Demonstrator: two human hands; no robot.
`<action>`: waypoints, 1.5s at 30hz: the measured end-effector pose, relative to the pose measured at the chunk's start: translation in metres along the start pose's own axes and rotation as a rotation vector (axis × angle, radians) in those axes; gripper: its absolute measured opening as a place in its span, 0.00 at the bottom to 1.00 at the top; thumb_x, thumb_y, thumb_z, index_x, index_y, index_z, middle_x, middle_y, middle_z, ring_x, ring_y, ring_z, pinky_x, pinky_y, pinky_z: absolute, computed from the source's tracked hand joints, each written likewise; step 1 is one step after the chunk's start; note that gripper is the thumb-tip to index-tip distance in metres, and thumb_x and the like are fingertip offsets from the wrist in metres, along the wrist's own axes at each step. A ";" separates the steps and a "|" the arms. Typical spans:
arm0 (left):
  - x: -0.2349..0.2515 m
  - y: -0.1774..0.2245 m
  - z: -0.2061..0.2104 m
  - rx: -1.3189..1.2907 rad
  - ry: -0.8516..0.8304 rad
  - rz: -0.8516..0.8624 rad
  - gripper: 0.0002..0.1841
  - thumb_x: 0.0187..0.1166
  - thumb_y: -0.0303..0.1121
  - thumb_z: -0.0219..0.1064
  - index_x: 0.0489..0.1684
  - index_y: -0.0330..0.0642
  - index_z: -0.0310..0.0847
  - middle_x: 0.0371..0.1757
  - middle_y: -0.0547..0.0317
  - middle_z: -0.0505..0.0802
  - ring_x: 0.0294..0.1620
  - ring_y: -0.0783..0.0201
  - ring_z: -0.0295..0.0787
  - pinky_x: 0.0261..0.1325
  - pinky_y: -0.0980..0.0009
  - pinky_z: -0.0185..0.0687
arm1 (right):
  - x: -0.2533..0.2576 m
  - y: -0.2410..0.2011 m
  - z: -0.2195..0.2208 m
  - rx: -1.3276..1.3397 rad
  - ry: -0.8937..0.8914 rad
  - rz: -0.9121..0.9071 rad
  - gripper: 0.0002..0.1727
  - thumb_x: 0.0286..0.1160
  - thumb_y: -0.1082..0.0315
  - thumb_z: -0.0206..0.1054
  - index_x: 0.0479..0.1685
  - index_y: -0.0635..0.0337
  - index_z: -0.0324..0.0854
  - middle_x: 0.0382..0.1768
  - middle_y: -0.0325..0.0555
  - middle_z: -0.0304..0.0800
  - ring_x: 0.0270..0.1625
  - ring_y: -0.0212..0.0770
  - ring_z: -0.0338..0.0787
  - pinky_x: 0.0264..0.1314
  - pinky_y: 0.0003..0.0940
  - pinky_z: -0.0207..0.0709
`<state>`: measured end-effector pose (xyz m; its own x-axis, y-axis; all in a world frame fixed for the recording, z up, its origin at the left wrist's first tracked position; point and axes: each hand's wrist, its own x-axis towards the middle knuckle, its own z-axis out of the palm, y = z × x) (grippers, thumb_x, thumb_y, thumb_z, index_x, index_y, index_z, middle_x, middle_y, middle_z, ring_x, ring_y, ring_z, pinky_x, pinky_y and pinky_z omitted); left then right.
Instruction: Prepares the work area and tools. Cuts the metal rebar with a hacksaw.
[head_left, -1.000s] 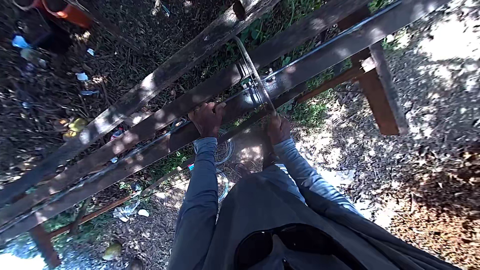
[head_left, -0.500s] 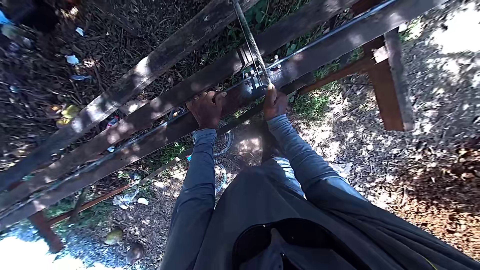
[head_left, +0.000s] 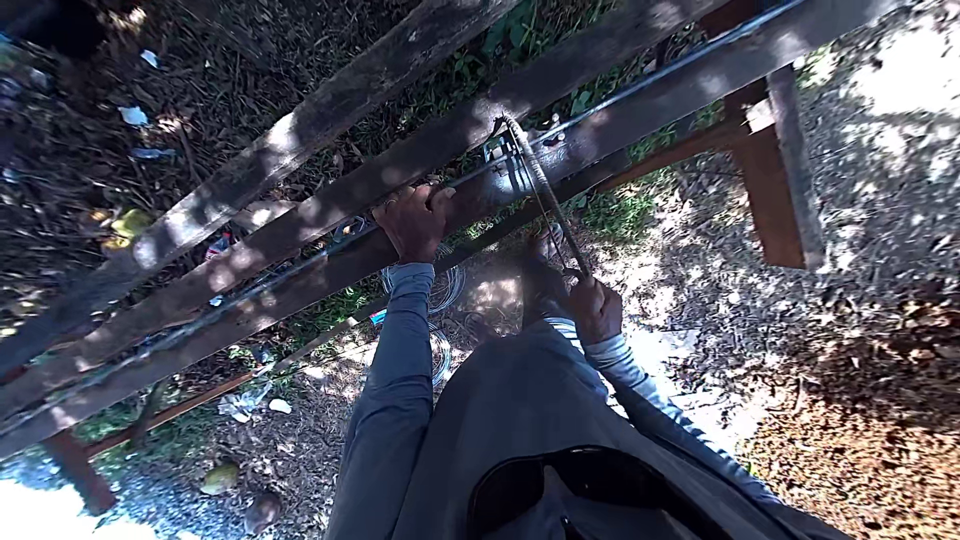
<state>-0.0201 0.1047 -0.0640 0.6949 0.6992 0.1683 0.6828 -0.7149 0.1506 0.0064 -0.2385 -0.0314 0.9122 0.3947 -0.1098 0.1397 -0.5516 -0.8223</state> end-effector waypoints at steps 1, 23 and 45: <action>0.001 0.000 -0.001 0.003 -0.005 0.001 0.34 0.78 0.76 0.48 0.42 0.61 0.91 0.38 0.63 0.92 0.47 0.55 0.88 0.67 0.41 0.68 | 0.012 -0.013 0.002 -0.043 -0.006 0.016 0.46 0.88 0.33 0.30 0.27 0.62 0.82 0.14 0.42 0.73 0.18 0.39 0.77 0.24 0.46 0.75; 0.001 -0.001 0.001 -0.027 0.009 0.003 0.32 0.79 0.75 0.49 0.37 0.60 0.90 0.36 0.64 0.90 0.45 0.57 0.87 0.64 0.43 0.69 | 0.117 -0.057 0.046 -0.068 -0.027 0.068 0.42 0.89 0.36 0.35 0.29 0.64 0.82 0.22 0.53 0.83 0.29 0.52 0.87 0.35 0.58 0.81; 0.002 0.002 -0.003 -0.037 0.012 0.004 0.32 0.79 0.75 0.50 0.39 0.60 0.90 0.37 0.64 0.91 0.46 0.56 0.88 0.65 0.42 0.69 | 0.147 -0.055 0.069 0.034 0.087 -0.036 0.38 0.92 0.42 0.36 0.21 0.60 0.78 0.17 0.46 0.76 0.24 0.45 0.82 0.30 0.53 0.75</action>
<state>-0.0178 0.1046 -0.0604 0.6948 0.6963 0.1802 0.6712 -0.7177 0.1856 0.1061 -0.0991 -0.0405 0.9370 0.3478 -0.0324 0.1609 -0.5122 -0.8437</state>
